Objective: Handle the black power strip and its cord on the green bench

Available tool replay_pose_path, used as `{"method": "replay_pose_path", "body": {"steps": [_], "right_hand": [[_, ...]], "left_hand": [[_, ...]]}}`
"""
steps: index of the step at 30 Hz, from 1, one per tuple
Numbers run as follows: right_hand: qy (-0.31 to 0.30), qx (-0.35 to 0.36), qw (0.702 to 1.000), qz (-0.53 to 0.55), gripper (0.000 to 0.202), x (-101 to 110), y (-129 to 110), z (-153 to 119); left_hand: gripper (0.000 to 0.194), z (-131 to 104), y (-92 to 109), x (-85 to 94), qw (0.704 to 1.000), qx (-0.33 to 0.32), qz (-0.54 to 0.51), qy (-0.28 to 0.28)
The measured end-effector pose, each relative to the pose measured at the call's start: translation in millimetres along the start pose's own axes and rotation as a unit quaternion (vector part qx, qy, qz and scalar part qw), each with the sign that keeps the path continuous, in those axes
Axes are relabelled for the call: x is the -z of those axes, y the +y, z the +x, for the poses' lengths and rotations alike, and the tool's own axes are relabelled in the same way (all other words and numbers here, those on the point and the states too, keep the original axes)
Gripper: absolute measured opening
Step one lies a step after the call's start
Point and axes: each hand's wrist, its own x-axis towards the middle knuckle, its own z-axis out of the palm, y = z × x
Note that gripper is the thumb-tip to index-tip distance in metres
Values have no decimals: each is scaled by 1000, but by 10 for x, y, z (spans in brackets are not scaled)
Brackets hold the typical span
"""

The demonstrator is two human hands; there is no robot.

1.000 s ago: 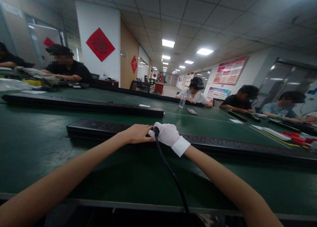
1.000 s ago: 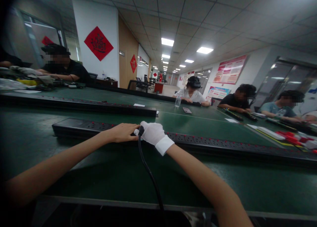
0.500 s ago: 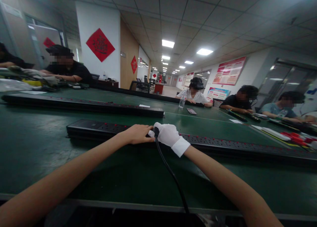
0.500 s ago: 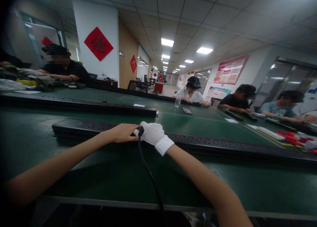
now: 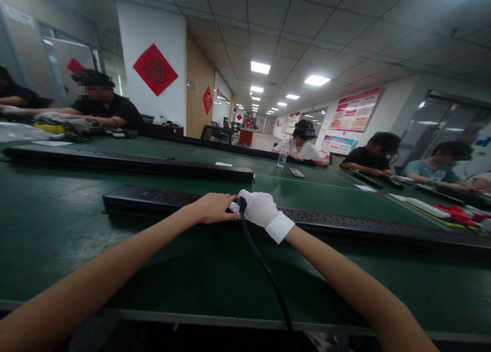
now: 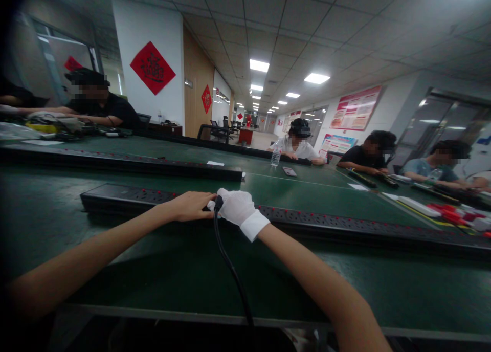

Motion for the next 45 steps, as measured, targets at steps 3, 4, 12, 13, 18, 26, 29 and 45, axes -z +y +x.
{"method": "replay_pose_path", "body": {"steps": [3,4,12,13,18,26,29,45], "right_hand": [[-9,-6,1000,-3,44,26,-12,-7],[-13,-8,1000,-3,44,34,-15,-9],[-10,-8,1000,0,46,47,-23,-10],[-9,-8,1000,0,47,49,-25,-10],[-16,-8,1000,-1,46,64,-33,-14],[-4,0,1000,1,44,31,-12,-6],[-8,2,1000,2,45,27,-8,-6],[-26,-13,1000,-2,45,82,-37,-14]], "left_hand": [[65,-3,-3,1,1000,-7,3,4],[65,-4,-2,3,1000,-5,4,6],[65,7,-2,-6,1000,-14,17,13],[65,9,-4,-10,1000,-15,20,14],[67,7,0,-10,1000,-12,18,12],[64,-8,18,24,1000,-4,5,3],[62,-8,20,28,1000,-8,6,6],[65,13,15,6,1000,-3,13,9]]}}
